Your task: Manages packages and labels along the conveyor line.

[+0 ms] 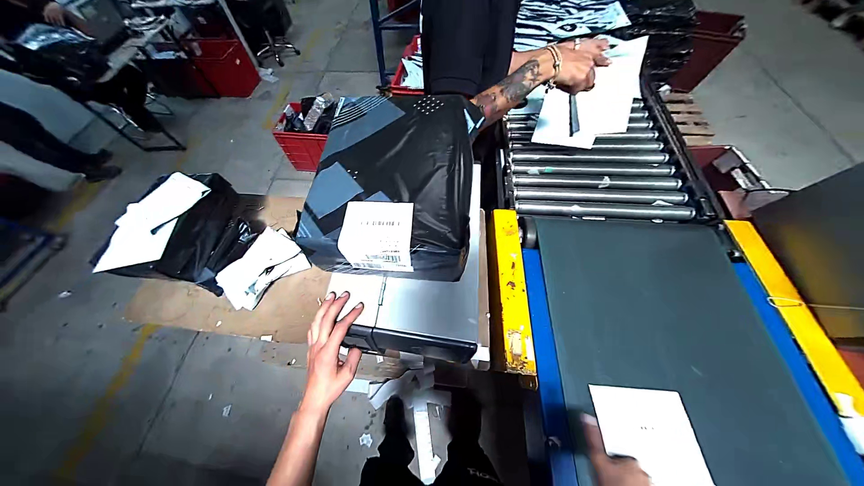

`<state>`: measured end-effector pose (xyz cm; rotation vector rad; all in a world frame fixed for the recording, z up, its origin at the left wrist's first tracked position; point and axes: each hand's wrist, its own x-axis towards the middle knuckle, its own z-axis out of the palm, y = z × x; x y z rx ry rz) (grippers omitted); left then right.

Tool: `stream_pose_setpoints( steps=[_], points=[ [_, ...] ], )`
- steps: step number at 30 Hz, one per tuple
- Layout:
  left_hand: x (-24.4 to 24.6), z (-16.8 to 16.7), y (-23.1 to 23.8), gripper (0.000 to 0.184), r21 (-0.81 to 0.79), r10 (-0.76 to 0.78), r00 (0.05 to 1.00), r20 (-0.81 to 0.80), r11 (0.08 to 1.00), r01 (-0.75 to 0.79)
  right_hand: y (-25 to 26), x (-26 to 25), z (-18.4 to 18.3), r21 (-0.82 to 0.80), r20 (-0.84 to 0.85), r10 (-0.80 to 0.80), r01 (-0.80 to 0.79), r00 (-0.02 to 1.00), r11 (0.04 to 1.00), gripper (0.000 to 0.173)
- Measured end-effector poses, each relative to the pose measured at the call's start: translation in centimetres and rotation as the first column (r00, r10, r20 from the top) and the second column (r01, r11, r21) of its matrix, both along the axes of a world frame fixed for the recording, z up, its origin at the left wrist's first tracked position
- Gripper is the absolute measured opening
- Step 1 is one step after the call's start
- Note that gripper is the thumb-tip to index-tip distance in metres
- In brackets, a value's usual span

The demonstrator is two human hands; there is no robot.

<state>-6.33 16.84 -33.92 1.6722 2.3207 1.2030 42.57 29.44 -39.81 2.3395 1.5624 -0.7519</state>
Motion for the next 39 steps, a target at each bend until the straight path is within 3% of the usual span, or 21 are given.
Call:
stream_pose_setpoints(
  steps=[2, 4, 5, 8, 11, 15, 17, 19, 22, 24, 27, 30, 33, 35, 37, 39],
  points=[
    [0.0, -0.4, 0.2, 0.049, 0.048, -0.008, 1.0, -0.008, 0.999, 0.008, -3.8, -11.2, -0.5, 0.104, -0.45, 0.106, -0.066, 0.887, 0.992, 0.071],
    [0.1, -0.9, 0.4, 0.049, 0.079, -0.007, 1.0, -0.026, 0.997, 0.009, -6.1, -20.9, -1.8, 0.043, -0.783, 0.074, -0.065, 0.618, 0.997, 0.045],
    [0.1, -0.9, 0.5, 0.049, 0.084, -0.005, 0.999, -0.032, 0.996, 0.008, -6.5, -24.6, -1.5, -0.048, -0.869, -0.028, -0.028, 0.494, 0.998, 0.039],
    [0.1, -0.7, 0.4, 0.05, 0.076, -0.028, 0.999, -0.04, 0.997, 0.031, -5.5, -31.3, 1.2, -0.351, -0.85, -0.403, 0.205, 0.34, 0.914, 0.03],
    [0.0, -0.6, 0.3, 0.051, 0.075, -0.046, 0.998, -0.048, 0.996, 0.05, -4.7, -33.8, 0.9, -0.381, -0.813, -0.527, 0.457, 0.248, 0.804, 0.014],
    [0.2, -0.7, 1.0, 0.049, 0.087, -0.06, 0.996, -0.067, 0.994, 0.066, -5.2, -31.1, 2.3, -0.243, -0.888, -0.373, 0.415, 0.268, 0.877, 0.019],
    [0.5, -0.7, 1.4, 0.049, 0.109, -0.059, 0.995, -0.083, 0.992, 0.067, -4.7, -25.5, 2.3, -0.201, -0.913, -0.284, 0.284, 0.293, 0.937, 0.021],
    [0.8, -0.9, 2.2, 0.049, 0.141, -0.06, 0.992, -0.107, 0.987, 0.075, -2.5, -17.5, 0.7, -0.113, -0.885, -0.209, 0.244, 0.415, 0.963, 0.02],
    [1.4, -1.1, 2.8, 0.047, 0.184, -0.031, 0.991, -0.131, 0.981, 0.055, 4.1, -6.4, -1.2, 0.012, -0.753, -0.256, 0.401, 0.606, 0.916, 0.025],
    [1.6, -1.4, 3.3, 0.046, 0.194, 0.002, 0.99, -0.139, 0.981, 0.025, 9.5, -2.2, -1.0, 0.113, -0.762, -0.253, 0.507, 0.596, 0.855, 0.028],
    [2.1, -1.5, 3.7, 0.046, 0.21, 0.05, 0.987, -0.153, 0.978, -0.017, 17.1, -0.5, -0.9, 0.174, -0.8, -0.222, 0.57, 0.557, 0.803, 0.028],
    [2.3, -1.3, 3.8, 0.046, 0.192, 0.059, 0.984, -0.166, 0.981, -0.027, 22.2, 0.1, -4.5, 0.209, -0.676, -0.27, 0.53, 0.685, 0.822, 0.033],
    [2.1, -0.8, 3.5, 0.045, 0.155, 0.034, 0.984, -0.174, 0.988, -0.007, 22.0, 1.8, -7.6, 0.128, -0.42, -0.365, 0.452, 0.831, 0.883, 0.039],
    [1.7, -0.7, 3.2, 0.044, 0.133, 0.011, 0.985, -0.175, 0.991, 0.012, 20.0, 3.1, -7.4, 0.05, -0.234, -0.385, 0.407, 0.893, 0.912, 0.057],
    [1.7, -0.8, 3.0, 0.045, 0.139, 0.011, 0.985, -0.17, 0.99, 0.013, 17.0, 5.0, -6.8, -0.025, -0.087, -0.383, 0.382, 0.92, 0.924, 0.08],
    [1.7, -1.0, 3.0, 0.045, 0.166, 0.029, 0.986, -0.161, 0.986, -0.002, 12.6, 7.4, -6.7, -0.011, -0.067, -0.421, 0.421, 0.904, 0.907, 0.086]
  ],
)
